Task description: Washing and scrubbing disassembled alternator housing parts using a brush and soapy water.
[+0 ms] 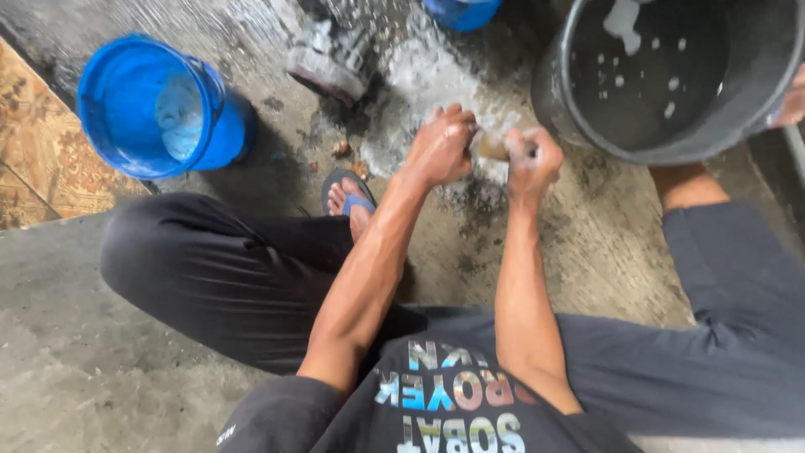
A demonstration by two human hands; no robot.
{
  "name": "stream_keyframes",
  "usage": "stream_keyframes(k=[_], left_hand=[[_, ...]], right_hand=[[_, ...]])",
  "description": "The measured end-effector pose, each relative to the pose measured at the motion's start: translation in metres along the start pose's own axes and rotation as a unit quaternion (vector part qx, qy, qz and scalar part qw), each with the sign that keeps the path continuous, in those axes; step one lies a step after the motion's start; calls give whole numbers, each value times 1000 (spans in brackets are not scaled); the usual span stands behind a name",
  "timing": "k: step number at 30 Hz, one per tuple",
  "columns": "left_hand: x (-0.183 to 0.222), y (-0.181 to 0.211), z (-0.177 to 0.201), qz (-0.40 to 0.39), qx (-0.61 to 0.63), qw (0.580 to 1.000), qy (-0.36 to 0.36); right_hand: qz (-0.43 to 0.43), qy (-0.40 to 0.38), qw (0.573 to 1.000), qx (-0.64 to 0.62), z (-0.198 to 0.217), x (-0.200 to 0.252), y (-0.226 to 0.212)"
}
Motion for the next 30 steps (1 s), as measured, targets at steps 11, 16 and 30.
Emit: stream_keyframes(k=[11, 16, 30], left_hand=[[0, 4, 0, -8, 15, 1000, 21], [1, 18, 14, 24, 47, 999, 15], [-4, 14, 23, 2, 9, 1000, 22]], right_hand=[[-59, 19, 996, -63, 9, 14, 21], [-19, 11, 997, -70, 3, 7, 14], [-33, 52, 998, -33, -7, 20, 60]])
Point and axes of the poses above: each hand's wrist, its own x-axis away from the middle knuckle, its own z-axis out of the back of the hand, y = z × x, the point moved 2 cm from there along -x, towards the middle knuckle, and after that the axes turned 15 degrees about -z, right-handed, at the moved point
